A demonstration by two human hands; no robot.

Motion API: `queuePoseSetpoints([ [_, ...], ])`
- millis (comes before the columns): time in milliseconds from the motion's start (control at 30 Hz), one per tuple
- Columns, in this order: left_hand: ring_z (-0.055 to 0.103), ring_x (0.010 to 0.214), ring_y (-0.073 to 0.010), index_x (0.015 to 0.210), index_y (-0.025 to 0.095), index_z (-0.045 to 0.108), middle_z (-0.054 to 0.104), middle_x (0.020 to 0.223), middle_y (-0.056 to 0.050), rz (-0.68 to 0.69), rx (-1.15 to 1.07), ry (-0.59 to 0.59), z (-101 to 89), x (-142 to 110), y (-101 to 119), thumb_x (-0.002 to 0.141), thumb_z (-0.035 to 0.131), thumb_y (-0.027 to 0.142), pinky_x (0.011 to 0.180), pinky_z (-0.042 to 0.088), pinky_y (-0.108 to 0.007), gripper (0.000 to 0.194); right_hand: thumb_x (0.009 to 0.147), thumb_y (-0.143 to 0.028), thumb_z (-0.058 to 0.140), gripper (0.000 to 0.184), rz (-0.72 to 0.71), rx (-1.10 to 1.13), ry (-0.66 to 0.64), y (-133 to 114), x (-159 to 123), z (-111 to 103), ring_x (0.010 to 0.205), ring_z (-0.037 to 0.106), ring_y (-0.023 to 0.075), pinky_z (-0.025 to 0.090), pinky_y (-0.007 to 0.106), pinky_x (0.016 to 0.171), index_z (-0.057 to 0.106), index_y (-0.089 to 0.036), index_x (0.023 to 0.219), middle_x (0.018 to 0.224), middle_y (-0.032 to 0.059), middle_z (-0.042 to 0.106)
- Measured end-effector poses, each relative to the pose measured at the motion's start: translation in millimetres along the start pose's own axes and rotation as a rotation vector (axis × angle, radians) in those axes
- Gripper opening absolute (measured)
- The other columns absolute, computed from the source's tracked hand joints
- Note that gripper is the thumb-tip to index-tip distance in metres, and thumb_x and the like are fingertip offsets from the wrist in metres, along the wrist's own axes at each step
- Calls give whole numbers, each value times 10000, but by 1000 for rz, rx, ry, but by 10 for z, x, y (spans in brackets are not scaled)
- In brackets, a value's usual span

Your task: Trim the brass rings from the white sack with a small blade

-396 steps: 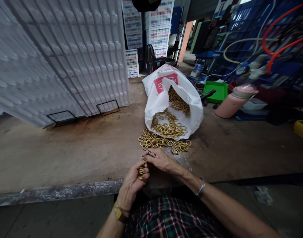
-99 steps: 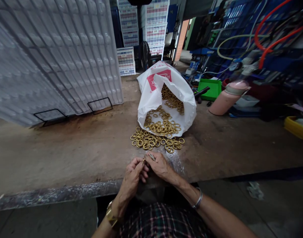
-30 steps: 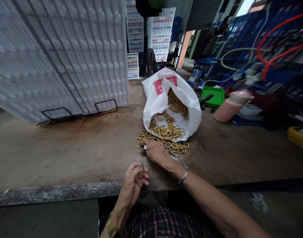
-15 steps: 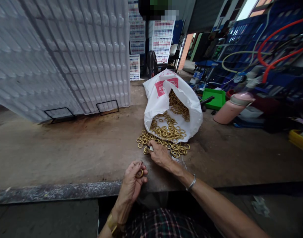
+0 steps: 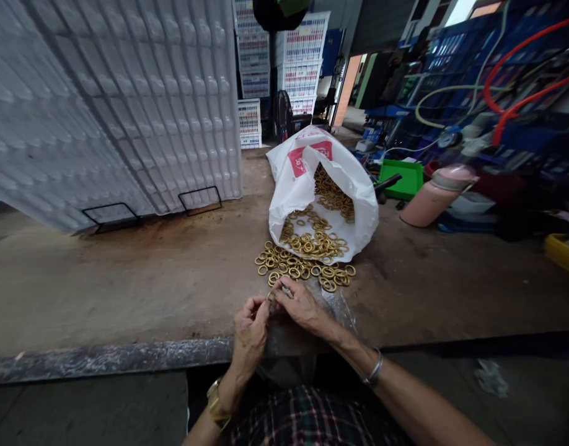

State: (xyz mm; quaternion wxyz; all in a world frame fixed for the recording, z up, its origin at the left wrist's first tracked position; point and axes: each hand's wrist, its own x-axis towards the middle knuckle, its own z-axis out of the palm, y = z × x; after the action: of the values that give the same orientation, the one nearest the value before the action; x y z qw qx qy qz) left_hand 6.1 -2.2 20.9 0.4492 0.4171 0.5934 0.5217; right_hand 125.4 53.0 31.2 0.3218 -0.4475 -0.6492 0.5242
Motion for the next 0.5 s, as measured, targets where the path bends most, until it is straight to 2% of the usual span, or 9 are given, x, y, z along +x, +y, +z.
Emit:
queuePoseSetpoints([
  [133,514,621,-116,739,162,604,586,655,-1,220,181,-28,-31,7,4,782,519,295,608,401,-222,164,805,-325,458,163,-108,-181,12,-36,-6,-18,592,434,103,329,210,550,512,-193,726,633,-36,489],
  [233,518,628,-118,726,168,596,582,654,-1,244,191,-36,-42,13,21,779,512,290,625,408,-227,158,826,-321,425,214,-131,-263,-2,-33,-5,3,575,392,99,298,213,536,477,-190,664,608,-40,446],
  [300,491,557,-103,714,171,570,544,605,15,131,147,-55,-44,8,38,779,515,350,548,396,-212,199,829,-305,408,228,-109,-259,4,-17,-4,23,560,381,96,293,214,531,443,-191,636,585,-46,421],
  [400,405,416,-71,753,176,526,481,544,50,-145,35,-155,-42,-9,54,778,494,481,397,316,-182,307,824,-293,399,234,-67,-203,6,7,-9,44,540,387,93,298,214,519,416,-190,615,560,-48,420],
  [433,387,395,-62,768,177,515,475,544,56,-205,-6,-189,-41,-16,55,776,487,509,374,294,-173,333,826,-297,397,237,-56,-176,-5,13,-11,48,533,391,93,301,214,513,417,-189,615,551,-47,430],
  [500,383,392,-49,776,175,499,478,562,58,-235,-84,-229,-42,-29,48,775,490,527,364,283,-159,352,833,-304,394,246,-43,-124,-32,19,-13,53,522,404,93,310,212,507,428,-187,620,532,-43,458],
])
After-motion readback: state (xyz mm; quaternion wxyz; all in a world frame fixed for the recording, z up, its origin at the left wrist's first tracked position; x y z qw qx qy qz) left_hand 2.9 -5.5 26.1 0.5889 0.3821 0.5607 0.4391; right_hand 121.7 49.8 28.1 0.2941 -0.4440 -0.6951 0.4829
